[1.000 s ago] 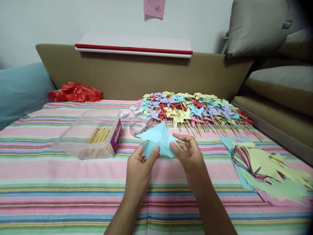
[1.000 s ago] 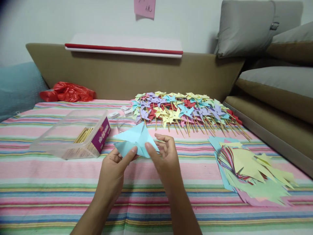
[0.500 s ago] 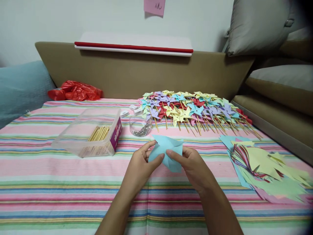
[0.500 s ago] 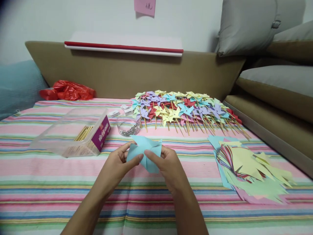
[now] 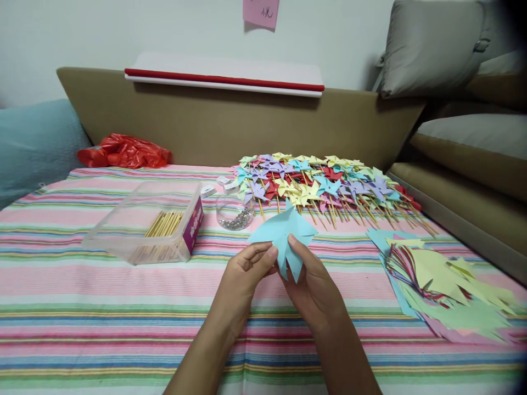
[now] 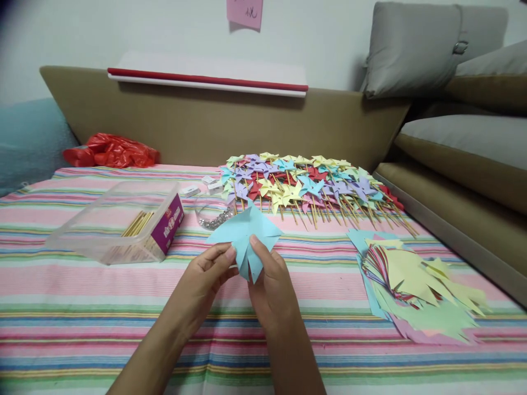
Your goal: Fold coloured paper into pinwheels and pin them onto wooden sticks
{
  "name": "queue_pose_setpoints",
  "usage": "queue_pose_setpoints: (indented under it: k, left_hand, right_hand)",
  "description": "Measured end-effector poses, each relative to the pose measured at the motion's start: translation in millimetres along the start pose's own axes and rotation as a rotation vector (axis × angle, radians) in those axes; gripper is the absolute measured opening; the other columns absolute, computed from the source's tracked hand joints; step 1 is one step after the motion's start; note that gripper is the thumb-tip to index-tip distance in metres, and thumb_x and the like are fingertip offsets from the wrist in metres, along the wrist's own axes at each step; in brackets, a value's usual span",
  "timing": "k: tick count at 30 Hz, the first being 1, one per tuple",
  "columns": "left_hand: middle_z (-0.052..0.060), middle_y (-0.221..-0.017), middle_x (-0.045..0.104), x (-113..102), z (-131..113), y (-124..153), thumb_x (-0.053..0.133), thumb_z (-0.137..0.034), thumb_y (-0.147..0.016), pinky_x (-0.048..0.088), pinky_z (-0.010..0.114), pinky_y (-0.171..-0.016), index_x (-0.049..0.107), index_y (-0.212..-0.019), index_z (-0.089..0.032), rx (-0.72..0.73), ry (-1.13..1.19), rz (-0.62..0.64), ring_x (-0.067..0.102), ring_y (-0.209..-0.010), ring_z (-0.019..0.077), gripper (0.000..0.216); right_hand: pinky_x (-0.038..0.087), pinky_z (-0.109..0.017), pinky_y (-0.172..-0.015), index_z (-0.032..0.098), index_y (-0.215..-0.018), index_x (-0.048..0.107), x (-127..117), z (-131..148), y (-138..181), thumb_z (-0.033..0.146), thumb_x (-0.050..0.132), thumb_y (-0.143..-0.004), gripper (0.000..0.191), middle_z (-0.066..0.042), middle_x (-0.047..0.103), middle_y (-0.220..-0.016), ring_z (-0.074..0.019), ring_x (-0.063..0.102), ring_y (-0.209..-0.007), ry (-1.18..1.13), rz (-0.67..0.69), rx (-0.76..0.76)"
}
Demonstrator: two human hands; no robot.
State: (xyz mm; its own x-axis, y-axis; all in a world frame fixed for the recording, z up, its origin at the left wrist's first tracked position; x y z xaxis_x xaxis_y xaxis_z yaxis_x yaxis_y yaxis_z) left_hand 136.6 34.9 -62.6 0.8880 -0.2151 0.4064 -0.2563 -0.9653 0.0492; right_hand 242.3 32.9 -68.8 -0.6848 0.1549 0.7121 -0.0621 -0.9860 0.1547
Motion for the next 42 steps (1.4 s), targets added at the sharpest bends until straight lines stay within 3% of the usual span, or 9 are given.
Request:
queue_pose_setpoints:
  k: [4,13,20,25,30,34,38,40,42]
  left_hand:
    - [0.006,-0.098,0.078,-4,1,-1,0.084,-0.038,-0.078,0.052,0.031,-0.089,0.08,-0.099,-0.019,0.008,0.037,-0.073,0.068,-0.094,0.0204,0.029]
    - [0.004,-0.091,0.077,-2,-2,-2,0.085,-0.031,-0.078,0.05,0.027,-0.087,0.08,-0.096,-0.019,0.05,0.036,-0.031,0.067,-0.091,0.0173,0.022]
    - [0.003,-0.099,0.075,2,-7,3,0.079,-0.036,-0.084,0.05,0.025,-0.088,0.074,-0.11,-0.022,0.093,0.003,-0.047,0.065,-0.093,0.0146,0.03]
    - [-0.002,-0.078,0.065,-6,-5,3,0.079,-0.038,-0.082,0.047,0.018,-0.072,0.069,-0.086,-0.017,0.124,-0.034,-0.175,0.058,-0.077,0.0096,0.023]
    - [-0.003,-0.074,0.059,-9,-4,3,0.078,-0.039,-0.083,0.046,0.018,-0.067,0.062,-0.077,-0.016,0.123,-0.013,-0.219,0.054,-0.072,0.0087,0.028]
    - [-0.001,-0.079,0.063,-10,-4,3,0.078,-0.037,-0.083,0.049,0.02,-0.071,0.066,-0.081,-0.015,0.107,0.023,-0.248,0.057,-0.076,0.0102,0.026]
    - [0.002,-0.086,0.069,-21,-4,1,0.081,-0.037,-0.079,0.052,0.023,-0.073,0.071,-0.086,-0.015,0.118,0.165,-0.33,0.063,-0.08,0.0126,0.026]
    - [0.003,-0.088,0.071,-29,-6,0,0.084,-0.037,-0.076,0.054,0.023,-0.074,0.072,-0.088,-0.015,0.136,0.226,-0.373,0.065,-0.081,0.0134,0.027]
    - [0.003,-0.089,0.072,-33,-8,-1,0.085,-0.036,-0.075,0.054,0.023,-0.075,0.073,-0.089,-0.015,0.148,0.26,-0.39,0.066,-0.083,0.0137,0.028]
  right_hand:
    - [0.055,-0.021,-0.067,0.022,-0.082,0.075,3,-4,1,0.029,0.086,-0.072,0.016,0.003,0.07,-0.08,-0.0114,0.063,-0.07,-0.088,-0.025,0.038]
    - [0.053,-0.024,-0.067,0.024,-0.079,0.075,0,-14,3,0.029,0.086,-0.074,0.013,0.003,0.068,-0.076,-0.0118,0.056,-0.065,-0.111,-0.064,0.06]
    - [0.054,-0.029,-0.084,0.02,-0.1,0.077,11,-6,6,0.031,0.082,-0.08,0.024,-0.003,0.076,-0.099,-0.0175,0.067,-0.092,-0.091,-0.045,-0.078]
    - [0.055,-0.028,-0.084,0.019,-0.105,0.076,11,-10,6,0.031,0.082,-0.08,0.028,-0.003,0.077,-0.099,-0.0164,0.067,-0.093,-0.057,-0.053,-0.11]
    - [0.055,-0.031,-0.086,0.018,-0.11,0.074,14,-14,6,0.031,0.08,-0.082,0.031,-0.004,0.076,-0.102,-0.0168,0.068,-0.093,-0.019,-0.038,-0.113]
    - [0.056,-0.03,-0.086,0.019,-0.113,0.068,13,-10,8,0.038,0.076,-0.085,0.035,-0.005,0.075,-0.111,-0.0183,0.068,-0.099,0.079,-0.043,-0.138]
    - [0.057,-0.034,-0.083,0.026,-0.133,0.048,2,2,12,0.047,0.066,-0.091,0.05,-0.004,0.075,-0.107,-0.0197,0.072,-0.096,0.288,-0.159,-0.318]
    - [0.057,-0.039,-0.088,0.03,-0.142,0.034,5,6,14,0.039,0.068,-0.091,0.062,-0.004,0.075,-0.109,-0.0207,0.072,-0.098,0.407,-0.091,-0.421]
    - [0.055,-0.041,-0.093,0.03,-0.14,0.041,12,5,16,0.032,0.067,-0.091,0.055,-0.006,0.073,-0.115,-0.0212,0.071,-0.103,0.559,0.029,-0.478]
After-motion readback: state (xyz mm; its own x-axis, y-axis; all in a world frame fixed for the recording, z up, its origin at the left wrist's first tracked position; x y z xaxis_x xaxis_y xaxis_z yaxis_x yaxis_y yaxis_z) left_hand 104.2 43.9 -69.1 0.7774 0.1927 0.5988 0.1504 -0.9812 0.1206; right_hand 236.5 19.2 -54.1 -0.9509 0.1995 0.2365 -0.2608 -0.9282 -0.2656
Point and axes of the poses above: each hand's wrist, its own y-axis away from the middle knuckle, its own x-axis out of the palm, z = x × y, the point moved 7 cm from there along -y, towards the middle knuckle
